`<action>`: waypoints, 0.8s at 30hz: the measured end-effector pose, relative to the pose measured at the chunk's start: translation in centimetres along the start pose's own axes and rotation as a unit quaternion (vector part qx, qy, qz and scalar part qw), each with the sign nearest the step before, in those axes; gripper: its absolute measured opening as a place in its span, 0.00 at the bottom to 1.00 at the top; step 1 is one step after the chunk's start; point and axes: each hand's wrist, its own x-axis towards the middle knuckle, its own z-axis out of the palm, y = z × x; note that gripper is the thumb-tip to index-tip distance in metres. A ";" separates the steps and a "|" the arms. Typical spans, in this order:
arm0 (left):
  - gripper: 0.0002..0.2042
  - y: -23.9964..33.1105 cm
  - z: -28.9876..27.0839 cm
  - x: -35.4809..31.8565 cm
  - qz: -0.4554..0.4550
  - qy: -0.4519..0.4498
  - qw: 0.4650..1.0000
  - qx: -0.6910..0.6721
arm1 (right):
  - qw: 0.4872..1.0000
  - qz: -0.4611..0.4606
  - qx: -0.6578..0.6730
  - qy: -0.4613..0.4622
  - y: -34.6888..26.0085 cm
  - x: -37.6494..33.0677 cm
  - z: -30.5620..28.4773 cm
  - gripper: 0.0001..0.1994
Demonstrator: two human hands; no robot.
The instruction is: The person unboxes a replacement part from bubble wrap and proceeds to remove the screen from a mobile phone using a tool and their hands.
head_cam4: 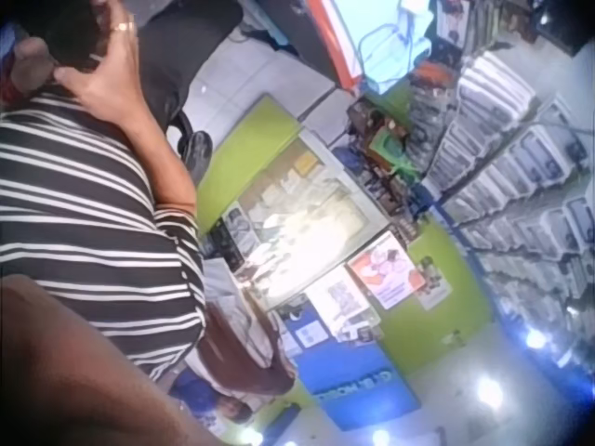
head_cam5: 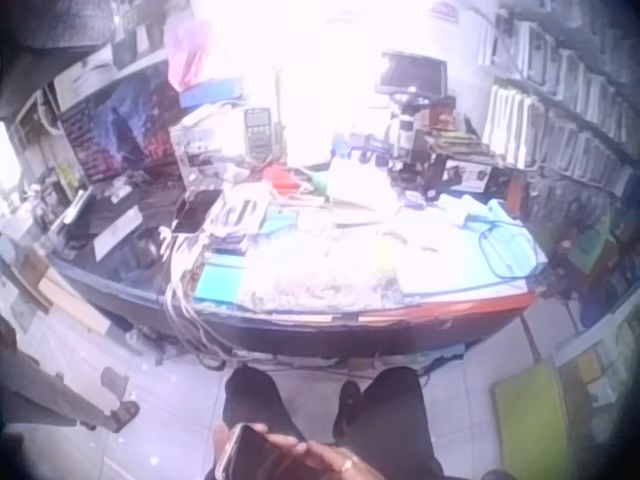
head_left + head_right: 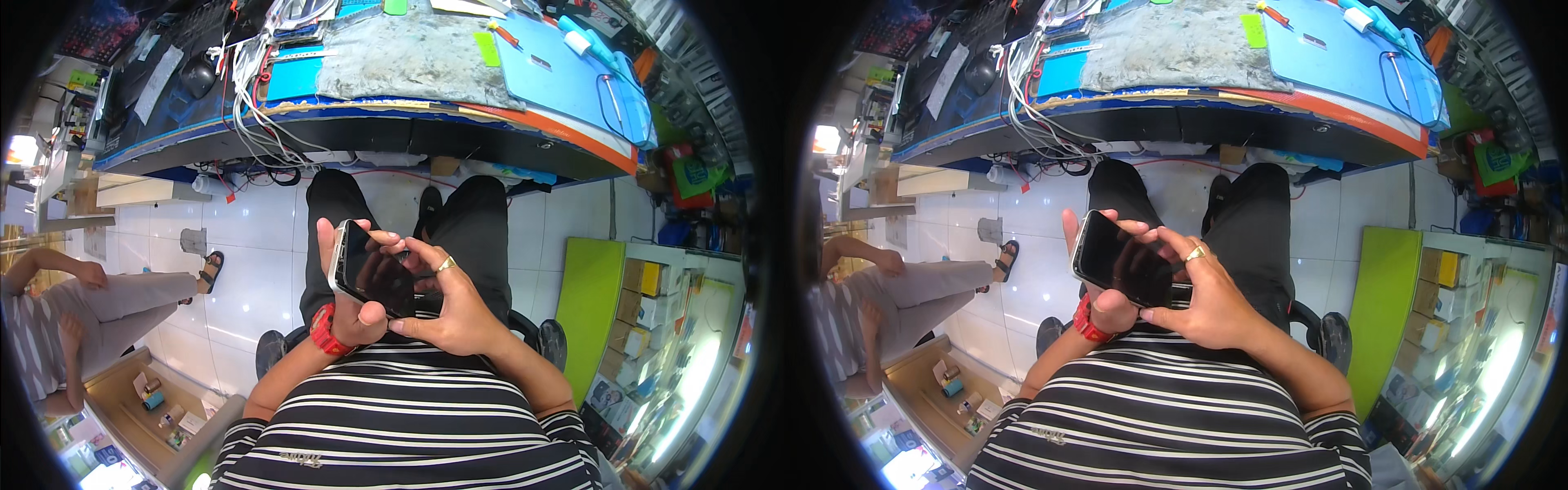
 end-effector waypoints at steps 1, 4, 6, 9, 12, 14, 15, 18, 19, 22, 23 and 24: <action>0.57 0.0 -0.1 0.1 0.006 -0.006 1.000 0.001 | 1.000 -0.004 -0.027 -0.013 -0.3 0.2 -0.2 0.48; 0.58 0.9 0.2 0.3 -0.024 -0.007 0.999 -0.029 | 0.999 0.012 -0.033 -0.030 -1.2 0.3 -0.8 0.48; 0.57 0.7 -0.3 0.2 -0.014 -0.009 1.000 -0.006 | 0.999 0.005 -0.028 -0.035 -0.6 0.2 -0.7 0.48; 0.55 0.8 -0.4 0.3 0.001 -0.002 0.999 0.037 | 0.999 -0.032 -0.028 -0.019 0.0 0.3 -0.4 0.43; 0.50 1.4 0.5 1.1 -0.017 0.056 0.997 0.050 | 0.994 -0.094 -0.059 0.024 0.6 0.4 -0.2 0.34; 0.41 1.1 0.3 1.6 -0.055 0.108 0.992 0.020 | 0.977 -0.168 -0.087 0.098 0.7 0.7 0.2 0.16; 0.41 1.1 0.3 1.7 -0.054 0.109 0.992 0.020 | 0.977 -0.168 -0.087 0.097 0.5 0.8 0.1 0.16; 0.37 0.9 0.4 2.0 -0.076 0.135 0.988 -0.014 | 0.931 -0.246 -0.230 0.142 -0.4 1.3 0.0 0.09; 0.37 0.9 0.5 2.1 -0.077 0.134 0.988 -0.014 | 0.931 -0.246 -0.231 0.143 -0.5 1.4 0.0 0.09; 0.39 0.8 0.6 2.2 -0.099 0.156 0.983 -0.009 | 0.920 -0.253 -0.254 0.157 -0.6 1.6 0.0 0.09; 0.40 0.8 0.6 2.2 -0.104 0.160 0.982 -0.004 | 0.920 -0.254 -0.254 0.157 -0.6 1.6 0.0 0.09; 0.42 0.8 0.6 2.3 -0.110 0.164 0.980 0.001 | 0.920 -0.255 -0.253 0.157 -0.6 1.7 0.0 0.08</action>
